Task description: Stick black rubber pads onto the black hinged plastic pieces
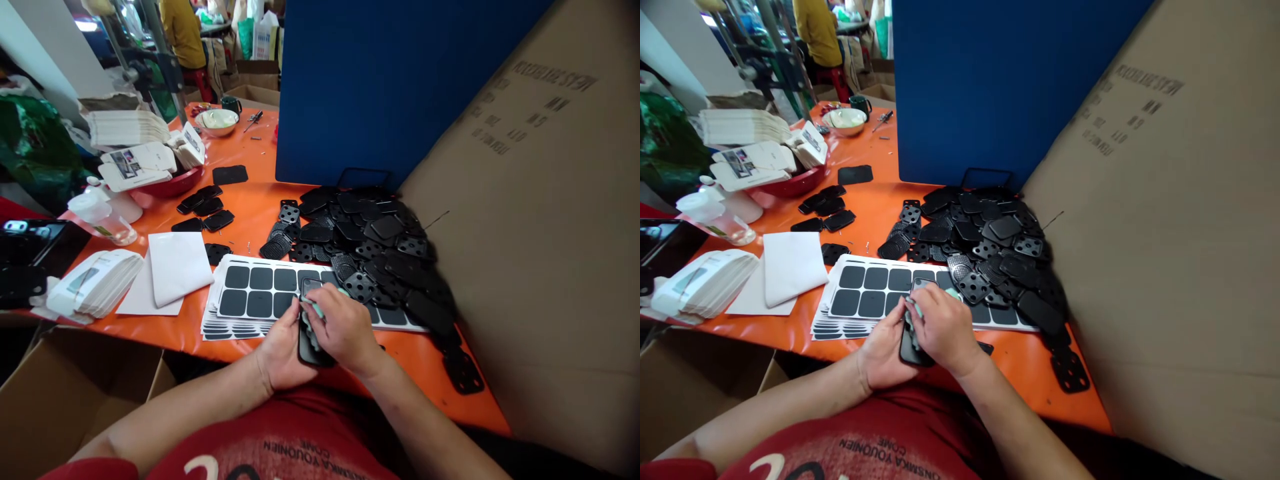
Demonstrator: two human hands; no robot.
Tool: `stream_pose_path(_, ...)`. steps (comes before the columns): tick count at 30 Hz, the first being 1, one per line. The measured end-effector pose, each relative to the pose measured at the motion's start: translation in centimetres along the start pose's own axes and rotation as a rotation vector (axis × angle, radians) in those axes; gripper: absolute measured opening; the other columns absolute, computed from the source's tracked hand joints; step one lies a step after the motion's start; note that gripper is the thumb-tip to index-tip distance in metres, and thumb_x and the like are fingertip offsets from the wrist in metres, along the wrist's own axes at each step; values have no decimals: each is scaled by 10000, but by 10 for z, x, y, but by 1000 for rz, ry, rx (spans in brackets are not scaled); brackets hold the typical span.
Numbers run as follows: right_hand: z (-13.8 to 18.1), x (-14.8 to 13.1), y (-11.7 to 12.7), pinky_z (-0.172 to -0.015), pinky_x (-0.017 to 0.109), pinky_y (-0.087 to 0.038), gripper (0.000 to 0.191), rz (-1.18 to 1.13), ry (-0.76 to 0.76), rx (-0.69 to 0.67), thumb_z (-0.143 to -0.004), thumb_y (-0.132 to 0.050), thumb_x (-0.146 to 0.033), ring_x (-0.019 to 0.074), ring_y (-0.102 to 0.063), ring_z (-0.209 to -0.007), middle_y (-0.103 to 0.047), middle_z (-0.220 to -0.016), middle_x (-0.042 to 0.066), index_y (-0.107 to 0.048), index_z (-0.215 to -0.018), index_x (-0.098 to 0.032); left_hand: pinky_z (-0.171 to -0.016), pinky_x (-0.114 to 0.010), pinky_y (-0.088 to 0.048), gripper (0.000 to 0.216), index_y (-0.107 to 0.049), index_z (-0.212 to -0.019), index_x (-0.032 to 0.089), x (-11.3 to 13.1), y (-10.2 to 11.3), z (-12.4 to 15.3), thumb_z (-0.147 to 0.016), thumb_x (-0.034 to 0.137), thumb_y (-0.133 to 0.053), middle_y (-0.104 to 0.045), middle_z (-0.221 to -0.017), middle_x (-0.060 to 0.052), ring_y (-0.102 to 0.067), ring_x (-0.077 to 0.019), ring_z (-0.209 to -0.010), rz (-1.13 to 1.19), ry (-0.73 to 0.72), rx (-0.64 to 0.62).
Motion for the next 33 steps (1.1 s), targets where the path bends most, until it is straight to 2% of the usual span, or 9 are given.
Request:
stream_pose_path(4,25,47,26,-582,258,-486,95,-355,-265,105,-939,-522,-281,138,-597,-636,-616,-795,19,-589,-927,-216,-990,-426,-413,545,-659,-1054,116,2,-3,1,-991,490,-267,-712,-1005,-139,-655,-259,-1017,-22,-9,-50)
stream_pose_path(8,70,84,69,-489,261,-472,148,-302,-559,317,-891,-598,-386,140,-563,-549,-628,-737,17,-617,-911,-240,-912,-536,-435,476,-580,-1223,213,8,-5,3,-983,500,-286,-646,-1213,-131,-644,-320,-1057,-67,-24,-102)
stream_pose_path(10,88,95,80,-435,254,-453,174,-280,-621,311,-870,-619,-419,136,-536,-480,-617,-655,5,-620,-883,-245,-862,-532,-459,479,-562,-1242,228,10,-1,1,-982,510,-276,-635,-1227,-131,-649,-324,-1039,-96,-36,-54)
stream_pose_path(14,122,114,80,-340,243,-397,178,-292,-722,223,-897,-589,-415,119,-469,-345,-600,-559,-27,-592,-924,-238,-827,-505,-481,482,-553,-1253,220,10,4,-2,-984,505,-273,-620,-1244,-133,-645,-313,-1036,-138,-46,11)
stream_pose_path(16,134,117,76,-431,268,-472,202,-165,-637,181,-901,-581,-418,144,-563,-445,-650,-656,7,-611,-940,-223,-833,-503,-482,483,-549,-1268,220,10,4,-3,-983,504,-281,-605,-1269,-136,-640,-309,-1044,-150,-47,5)
stream_pose_path(18,143,115,69,-614,310,-536,228,10,-457,112,-906,-570,-423,190,-659,-659,-689,-811,58,-642,-944,-210,-838,-503,-484,484,-543,-1284,227,10,4,-3,-982,505,-287,-599,-1278,-135,-641,-302,-1040,-156,-46,-2)
stream_pose_path(21,155,110,54,-787,343,-524,230,207,-232,38,-928,-547,-387,228,-676,-853,-696,-926,83,-658,-1008,-202,-814,-496,-500,502,-534,-1293,242,11,3,-4,-974,534,-281,-608,-1257,-136,-651,-296,-1015,-157,-42,-4)
stream_pose_path(28,159,102,50,-860,355,-501,213,306,-94,106,-911,-590,-310,230,-676,-857,-705,-935,75,-641,-1077,-186,-673,-447,-541,647,-541,-1193,210,23,1,-4,-877,722,-304,-637,-1156,-155,-671,-322,-952,-265,-42,28)
stream_pose_path(33,161,102,55,-811,344,-509,218,283,-54,127,-922,-558,-352,225,-690,-822,-722,-918,58,-648,-1054,-203,-636,-410,-531,422,-536,-1008,181,44,-5,-22,-803,536,-638,-650,-931,-91,-670,-257,-761,-683,18,213)
Point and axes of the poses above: each hand's wrist, its own z-axis away from the middle knuckle, its own y-axis out of the back of the hand, x = y × z, the point moved 7 cm from there along -z, towards the middle knuckle
